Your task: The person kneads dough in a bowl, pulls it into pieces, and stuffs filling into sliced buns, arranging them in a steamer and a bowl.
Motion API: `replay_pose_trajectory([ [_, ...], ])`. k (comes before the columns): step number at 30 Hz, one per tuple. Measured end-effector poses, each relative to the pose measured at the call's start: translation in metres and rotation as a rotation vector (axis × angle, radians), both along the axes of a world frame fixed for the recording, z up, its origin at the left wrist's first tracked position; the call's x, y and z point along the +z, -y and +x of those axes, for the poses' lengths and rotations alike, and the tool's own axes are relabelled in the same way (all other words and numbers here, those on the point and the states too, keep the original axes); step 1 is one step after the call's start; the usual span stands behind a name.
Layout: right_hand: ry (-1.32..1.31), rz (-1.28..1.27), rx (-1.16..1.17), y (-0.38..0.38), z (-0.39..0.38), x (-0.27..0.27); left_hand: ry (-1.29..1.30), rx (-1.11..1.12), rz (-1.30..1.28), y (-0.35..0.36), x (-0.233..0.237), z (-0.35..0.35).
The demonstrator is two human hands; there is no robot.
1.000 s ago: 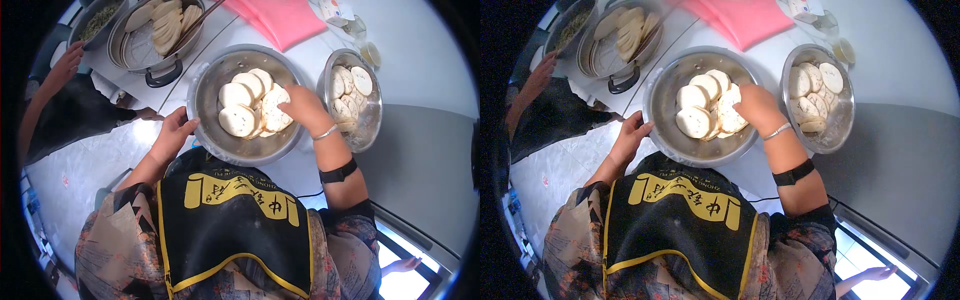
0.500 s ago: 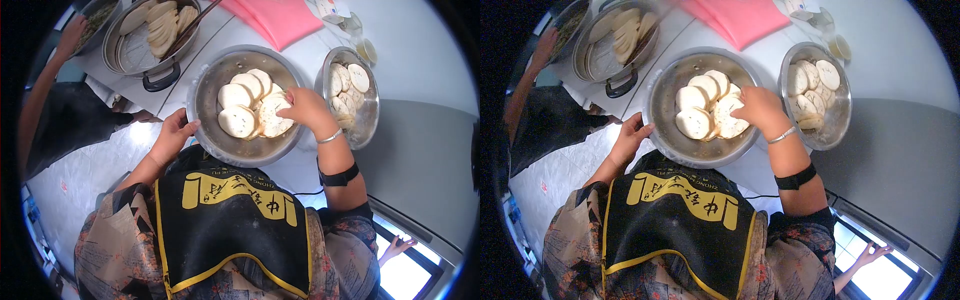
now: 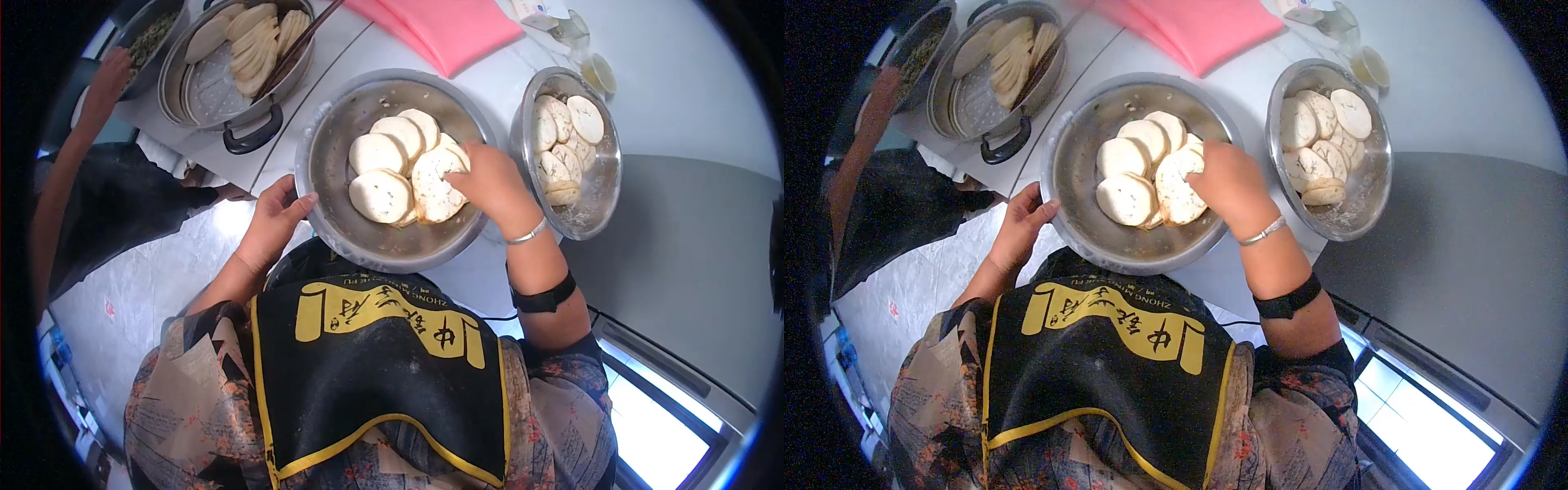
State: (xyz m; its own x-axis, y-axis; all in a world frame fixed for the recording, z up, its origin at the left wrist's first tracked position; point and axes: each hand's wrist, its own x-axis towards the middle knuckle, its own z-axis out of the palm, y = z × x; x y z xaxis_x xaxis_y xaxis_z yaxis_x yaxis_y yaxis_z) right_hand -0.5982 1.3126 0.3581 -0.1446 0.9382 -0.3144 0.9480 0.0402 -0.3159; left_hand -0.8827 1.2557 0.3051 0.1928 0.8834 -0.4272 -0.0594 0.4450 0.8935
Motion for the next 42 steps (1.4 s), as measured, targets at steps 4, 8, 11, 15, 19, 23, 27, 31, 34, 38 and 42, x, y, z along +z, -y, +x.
replay_pose_trajectory([
  [4, 0.029, 0.283, 0.141, 0.005, -0.012, 0.009, -0.025, -0.009, 0.011, 0.0, -0.001, -0.001],
  [8, -0.033, 0.17, 0.225, 0.017, -0.036, 0.009, 0.025, 0.033, 0.002, 0.002, 0.0, 0.002],
  [11, -0.023, 0.078, 0.229, 0.021, -0.052, -0.009, 0.009, 0.036, 0.003, 0.002, 0.005, 0.003],
  [15, -0.202, 0.146, 0.204, 0.027, -0.059, -0.028, -0.035, 0.009, 0.003, 0.001, 0.002, -0.001],
  [19, -0.491, -0.001, 0.057, 0.032, -0.058, -0.037, -0.04, 0.023, 0.012, 0.001, 0.006, 0.005],
  [23, -0.708, -0.143, -0.013, 0.031, -0.045, -0.019, -0.042, 0.031, -0.02, 0.001, 0.007, 0.004],
  [27, -0.999, -0.242, -0.168, 0.028, 0.002, 0.011, -0.043, 0.017, -0.007, 0.002, 0.008, 0.004],
  [31, -1.11, -0.045, -0.504, 0.019, 0.063, 0.05, -0.043, 0.038, 0.0, 0.003, 0.005, 0.005],
  [34, -0.983, 0.173, -0.618, -0.004, 0.126, 0.052, -0.055, 0.063, -0.004, 0.004, 0.005, 0.005],
  [38, -0.9, 0.321, -0.758, -0.041, 0.198, 0.031, -0.074, 0.096, -0.014, 0.005, 0.006, 0.008],
  [42, -0.849, 0.302, -0.882, -0.073, 0.228, 0.004, -0.093, 0.062, 0.007, 0.004, 0.008, 0.009],
])
